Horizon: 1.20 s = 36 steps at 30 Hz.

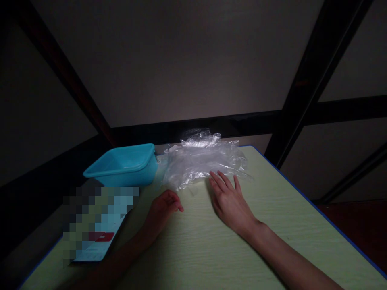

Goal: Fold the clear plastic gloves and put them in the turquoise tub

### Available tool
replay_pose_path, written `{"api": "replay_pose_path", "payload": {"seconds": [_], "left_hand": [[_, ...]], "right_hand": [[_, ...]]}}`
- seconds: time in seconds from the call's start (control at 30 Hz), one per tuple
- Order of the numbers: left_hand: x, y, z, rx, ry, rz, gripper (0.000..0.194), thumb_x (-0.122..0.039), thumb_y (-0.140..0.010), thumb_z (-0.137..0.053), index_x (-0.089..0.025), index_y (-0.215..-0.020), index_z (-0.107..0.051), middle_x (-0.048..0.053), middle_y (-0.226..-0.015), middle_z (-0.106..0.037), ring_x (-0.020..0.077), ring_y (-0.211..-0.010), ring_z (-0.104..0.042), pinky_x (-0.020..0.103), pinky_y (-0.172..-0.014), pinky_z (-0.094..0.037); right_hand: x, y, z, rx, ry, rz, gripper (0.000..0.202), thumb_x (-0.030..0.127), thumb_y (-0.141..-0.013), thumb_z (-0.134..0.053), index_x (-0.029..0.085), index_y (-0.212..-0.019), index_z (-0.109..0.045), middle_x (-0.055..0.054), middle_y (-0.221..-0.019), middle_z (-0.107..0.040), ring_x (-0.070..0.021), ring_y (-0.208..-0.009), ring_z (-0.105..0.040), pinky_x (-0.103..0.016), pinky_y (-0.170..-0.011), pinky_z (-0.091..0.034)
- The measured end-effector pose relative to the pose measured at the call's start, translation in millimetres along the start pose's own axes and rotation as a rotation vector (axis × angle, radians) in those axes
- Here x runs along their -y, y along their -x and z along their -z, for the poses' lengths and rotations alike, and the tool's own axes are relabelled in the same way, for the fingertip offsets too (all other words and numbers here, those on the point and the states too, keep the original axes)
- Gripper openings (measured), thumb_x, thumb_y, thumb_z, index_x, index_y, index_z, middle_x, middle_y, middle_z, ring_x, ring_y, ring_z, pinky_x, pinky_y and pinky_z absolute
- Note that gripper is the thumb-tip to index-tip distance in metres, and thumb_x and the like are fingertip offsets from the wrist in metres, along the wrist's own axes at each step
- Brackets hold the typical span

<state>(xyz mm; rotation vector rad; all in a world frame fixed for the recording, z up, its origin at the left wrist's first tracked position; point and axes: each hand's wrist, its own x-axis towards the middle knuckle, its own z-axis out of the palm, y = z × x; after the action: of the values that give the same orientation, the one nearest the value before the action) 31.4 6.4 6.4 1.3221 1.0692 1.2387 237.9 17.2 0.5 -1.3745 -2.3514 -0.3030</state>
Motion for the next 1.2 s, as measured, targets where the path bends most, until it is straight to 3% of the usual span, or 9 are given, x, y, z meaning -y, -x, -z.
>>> {"api": "replay_pose_path", "payload": {"seconds": [0.1, 0.2, 0.3, 0.4, 0.53, 0.73, 0.93, 1.2], "left_hand": [[1, 0, 0.6, 0.002, 0.005, -0.002, 0.007, -0.019, -0.061, -0.056, -0.018, -0.059, -0.05, -0.003, -0.052, -0.056, 0.0112, -0.053, -0.053, 0.022, -0.056, -0.041], [0, 1, 1.2, 0.028, 0.025, -0.032, 0.01, -0.023, -0.064, -0.059, -0.017, -0.061, -0.052, -0.001, -0.058, -0.061, 0.0134, -0.059, -0.058, 0.025, -0.06, -0.044], [-1, 4, 2.0, 0.099, 0.064, -0.069, 0.012, -0.027, -0.068, -0.063, -0.016, -0.067, -0.058, 0.006, -0.078, -0.068, 0.019, -0.08, -0.063, 0.029, -0.073, -0.047], [-1, 6, 2.7, 0.15, 0.082, -0.058, 0.015, -0.028, -0.07, -0.066, -0.016, -0.079, -0.063, 0.009, -0.103, -0.067, 0.0227, -0.104, -0.059, 0.032, -0.088, -0.044], [3, 7, 3.1, 0.173, 0.149, -0.006, 0.038, -0.033, -0.069, -0.069, -0.019, -0.103, -0.062, 0.008, -0.12, -0.061, 0.0235, -0.111, -0.056, 0.033, -0.094, -0.043], [8, 7, 1.8, 0.163, 0.233, 0.078, 0.054, -0.036, -0.07, -0.069, -0.022, -0.12, -0.054, 0.007, -0.127, -0.056, 0.0254, -0.118, -0.051, 0.032, -0.093, -0.044], [7, 8, 2.3, 0.143, 0.203, 0.159, 0.061, -0.031, -0.071, -0.069, -0.02, -0.127, -0.048, 0.01, -0.117, -0.063, 0.0254, -0.112, -0.056, 0.035, -0.094, -0.042], [15, 4, 5.2, 0.132, 0.172, 0.105, 0.056, -0.029, -0.075, -0.066, -0.017, -0.127, -0.049, 0.01, -0.115, -0.065, 0.0248, -0.114, -0.055, 0.036, -0.097, -0.041]], "right_hand": [[-2, 0, 3, -0.054, 0.023, -0.01, 0.052, 0.011, -0.08, -0.038, 0.003, -0.132, -0.04, -0.018, -0.139, -0.041, -0.0338, -0.127, -0.035, -0.064, -0.097, -0.028], [1, 1, 11, -0.116, 0.011, 0.067, 0.049, 0.011, -0.082, -0.037, 0.003, -0.13, -0.042, -0.018, -0.136, -0.045, -0.0315, -0.125, -0.039, -0.061, -0.099, -0.029], [10, 2, 19, -0.118, -0.039, 0.212, 0.045, 0.008, -0.082, -0.037, 0.004, -0.125, -0.048, -0.018, -0.129, -0.052, -0.0287, -0.121, -0.045, -0.059, -0.099, -0.032], [20, 3, 24, -0.078, -0.09, 0.335, 0.041, 0.008, -0.085, -0.036, 0.004, -0.123, -0.05, -0.018, -0.124, -0.056, -0.0261, -0.116, -0.051, -0.055, -0.099, -0.034], [30, 4, 24, -0.027, -0.131, 0.431, 0.039, 0.01, -0.09, -0.035, 0.006, -0.127, -0.047, -0.015, -0.127, -0.055, -0.0232, -0.118, -0.05, -0.05, -0.101, -0.036], [39, 9, 26, 0.033, -0.162, 0.614, 0.037, 0.014, -0.094, -0.034, 0.009, -0.128, -0.047, -0.008, -0.127, -0.056, -0.02, -0.12, -0.047, -0.04, -0.105, -0.035], [46, 12, 28, 0.051, -0.242, 0.731, 0.035, 0.014, -0.095, -0.034, 0.011, -0.125, -0.05, -0.005, -0.127, -0.056, -0.0166, -0.119, -0.047, -0.034, -0.107, -0.032], [35, 7, 26, -0.055, -0.294, 0.598, 0.028, 0.02, -0.093, -0.04, 0.011, -0.11, -0.059, -0.006, -0.105, -0.067, -0.0178, -0.099, -0.058, -0.033, -0.094, -0.044]]}}
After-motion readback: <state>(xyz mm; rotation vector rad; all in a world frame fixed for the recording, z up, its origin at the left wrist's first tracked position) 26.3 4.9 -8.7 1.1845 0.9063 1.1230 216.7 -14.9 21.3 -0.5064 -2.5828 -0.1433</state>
